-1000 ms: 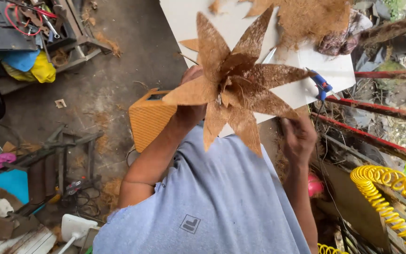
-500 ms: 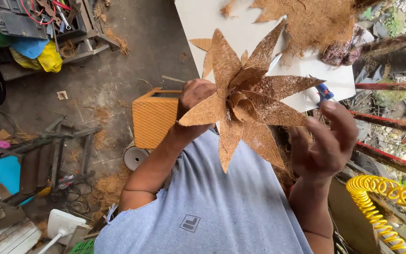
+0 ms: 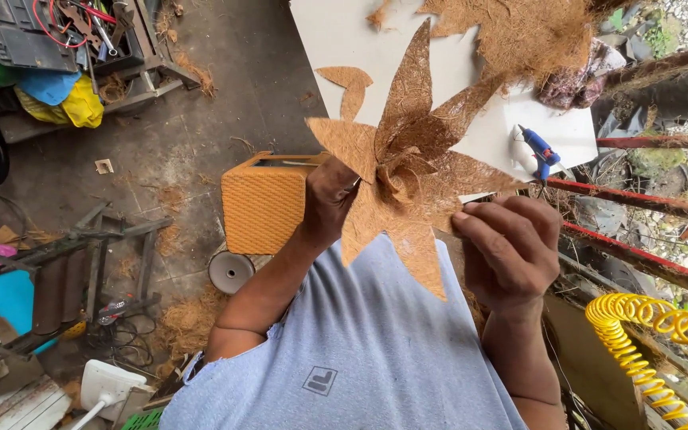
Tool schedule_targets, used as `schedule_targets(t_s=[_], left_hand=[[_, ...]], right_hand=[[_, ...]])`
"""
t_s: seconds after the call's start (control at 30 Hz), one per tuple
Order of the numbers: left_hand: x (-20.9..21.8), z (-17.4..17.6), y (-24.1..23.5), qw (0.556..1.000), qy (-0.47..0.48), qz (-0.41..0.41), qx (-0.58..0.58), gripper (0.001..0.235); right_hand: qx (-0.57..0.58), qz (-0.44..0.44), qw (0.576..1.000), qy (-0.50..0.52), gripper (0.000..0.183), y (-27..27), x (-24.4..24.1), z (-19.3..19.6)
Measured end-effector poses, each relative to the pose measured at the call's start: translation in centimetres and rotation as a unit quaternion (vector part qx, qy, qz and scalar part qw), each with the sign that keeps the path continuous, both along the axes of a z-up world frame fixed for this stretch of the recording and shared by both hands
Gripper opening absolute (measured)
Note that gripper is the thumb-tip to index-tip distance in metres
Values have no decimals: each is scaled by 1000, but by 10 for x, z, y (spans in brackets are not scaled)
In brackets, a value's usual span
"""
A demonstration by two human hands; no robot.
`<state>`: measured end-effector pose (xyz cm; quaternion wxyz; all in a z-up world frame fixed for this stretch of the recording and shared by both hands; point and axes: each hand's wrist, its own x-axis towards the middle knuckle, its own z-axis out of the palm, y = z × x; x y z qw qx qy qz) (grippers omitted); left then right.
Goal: The person assembles a decorative flower from coconut husk pieces, using scissors to trim and a hot glue gun to attach parts. They then use a spray gun to apply a coating to a small piece of husk and inspect it under a fan.
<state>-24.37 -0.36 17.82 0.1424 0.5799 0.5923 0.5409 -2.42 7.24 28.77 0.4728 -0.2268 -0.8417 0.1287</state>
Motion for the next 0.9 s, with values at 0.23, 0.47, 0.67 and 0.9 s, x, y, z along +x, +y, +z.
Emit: schedule_targets(t_s=[0.23,0.47,0.67,0.9], left_hand=[[13,-50,-11,998,0,20,56,21],[20,-52,-2,999,-8,-4,35,15],[26,-57,17,1000,-14,-19,11,10],[25,-52,-1,999,-20,-30,-17,4]], right_hand=[[3,-14,1000,-15,6,-14,5,1],[-49,5,998,-37,22,-19,10,15],[-43,-14,998,-48,19,-19,16,18],[-63,13,997,-33,20,-22,17,19]])
